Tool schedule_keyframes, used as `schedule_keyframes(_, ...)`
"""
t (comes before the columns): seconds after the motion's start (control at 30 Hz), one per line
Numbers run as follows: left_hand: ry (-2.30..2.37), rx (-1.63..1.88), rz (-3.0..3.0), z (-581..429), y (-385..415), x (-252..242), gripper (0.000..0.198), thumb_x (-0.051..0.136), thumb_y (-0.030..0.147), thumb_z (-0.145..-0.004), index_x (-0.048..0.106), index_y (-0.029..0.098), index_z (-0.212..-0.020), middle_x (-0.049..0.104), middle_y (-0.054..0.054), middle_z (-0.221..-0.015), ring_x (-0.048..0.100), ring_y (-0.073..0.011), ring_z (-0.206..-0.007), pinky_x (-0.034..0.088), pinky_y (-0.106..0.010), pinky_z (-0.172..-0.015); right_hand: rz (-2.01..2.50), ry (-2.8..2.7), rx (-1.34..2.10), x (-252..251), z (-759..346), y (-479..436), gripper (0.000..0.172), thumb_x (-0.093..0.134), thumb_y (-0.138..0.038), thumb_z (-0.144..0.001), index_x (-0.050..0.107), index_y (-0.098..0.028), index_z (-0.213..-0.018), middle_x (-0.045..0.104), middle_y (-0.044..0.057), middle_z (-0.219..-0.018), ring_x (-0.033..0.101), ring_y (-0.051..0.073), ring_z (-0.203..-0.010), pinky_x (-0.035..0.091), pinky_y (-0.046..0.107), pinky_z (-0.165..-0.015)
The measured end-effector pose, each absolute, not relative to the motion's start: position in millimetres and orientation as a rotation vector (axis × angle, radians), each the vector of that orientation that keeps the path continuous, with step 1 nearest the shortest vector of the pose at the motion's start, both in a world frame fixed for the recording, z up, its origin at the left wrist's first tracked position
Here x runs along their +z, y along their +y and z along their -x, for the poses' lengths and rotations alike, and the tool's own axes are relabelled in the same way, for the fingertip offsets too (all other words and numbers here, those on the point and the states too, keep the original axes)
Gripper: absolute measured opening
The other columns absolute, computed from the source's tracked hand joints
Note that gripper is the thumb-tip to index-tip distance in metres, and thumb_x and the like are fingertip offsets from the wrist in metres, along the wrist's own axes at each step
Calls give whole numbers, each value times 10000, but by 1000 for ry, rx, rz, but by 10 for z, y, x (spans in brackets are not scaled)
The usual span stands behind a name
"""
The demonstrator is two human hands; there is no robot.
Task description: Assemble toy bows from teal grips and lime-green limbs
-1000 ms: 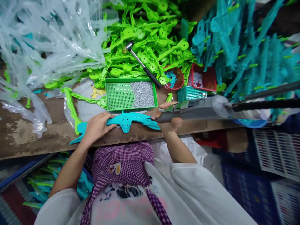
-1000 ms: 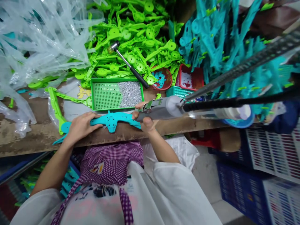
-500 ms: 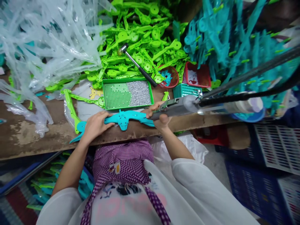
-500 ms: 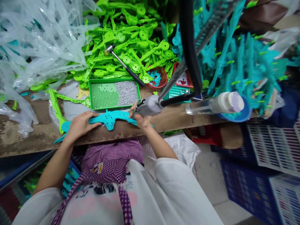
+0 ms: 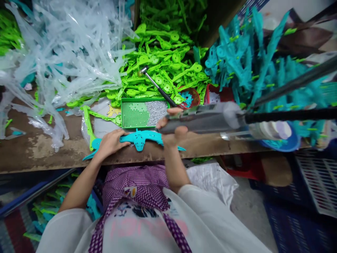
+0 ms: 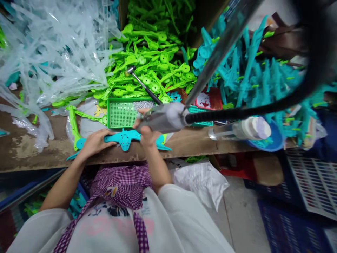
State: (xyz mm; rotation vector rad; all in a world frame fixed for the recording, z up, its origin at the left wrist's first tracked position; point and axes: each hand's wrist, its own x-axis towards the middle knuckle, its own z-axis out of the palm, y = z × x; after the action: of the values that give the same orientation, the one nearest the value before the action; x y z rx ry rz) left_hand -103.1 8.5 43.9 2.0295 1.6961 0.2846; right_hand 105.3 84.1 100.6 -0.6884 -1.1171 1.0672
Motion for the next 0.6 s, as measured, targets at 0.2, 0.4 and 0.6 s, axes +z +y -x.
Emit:
schedule_keyframes(0.2, 1711, 297, -1997, 1009, 60, 476, 362, 665, 435, -849, 645, 224, -1142, 689, -78, -1109, 641, -271, -1029, 493, -376, -839, 824, -1151, 1069, 1083, -436, 1354, 541, 513, -763, -745, 615, -239, -837, 458, -35, -550, 508, 120, -472, 439, 284, -483)
schedule_keyframes(0.4, 1700, 281, -1992, 1009, 83, 497, 341, 669, 432, -847, 651, 222, -1114, 691, -65, -1105, 647, -268, -1017, 500, -369, -833, 639, -1278, 1355, 690, -372, 1323, 503, 569, -691, -767, 635, -199, -846, 489, -59, -496, 472, 93, -405, 376, 250, -407)
schedule_keyframes(0.6, 1694, 301, -2005, 1008, 77, 488, 359, 667, 447, -848, 659, 228, -1132, 693, -70, -1120, 646, -275, -1031, 506, -379, -843, 532, -1237, 1390, 495, -242, 1229, 427, 585, -606, -814, 651, -184, -837, 520, -59, -484, 492, 90, -412, 392, 240, -434)
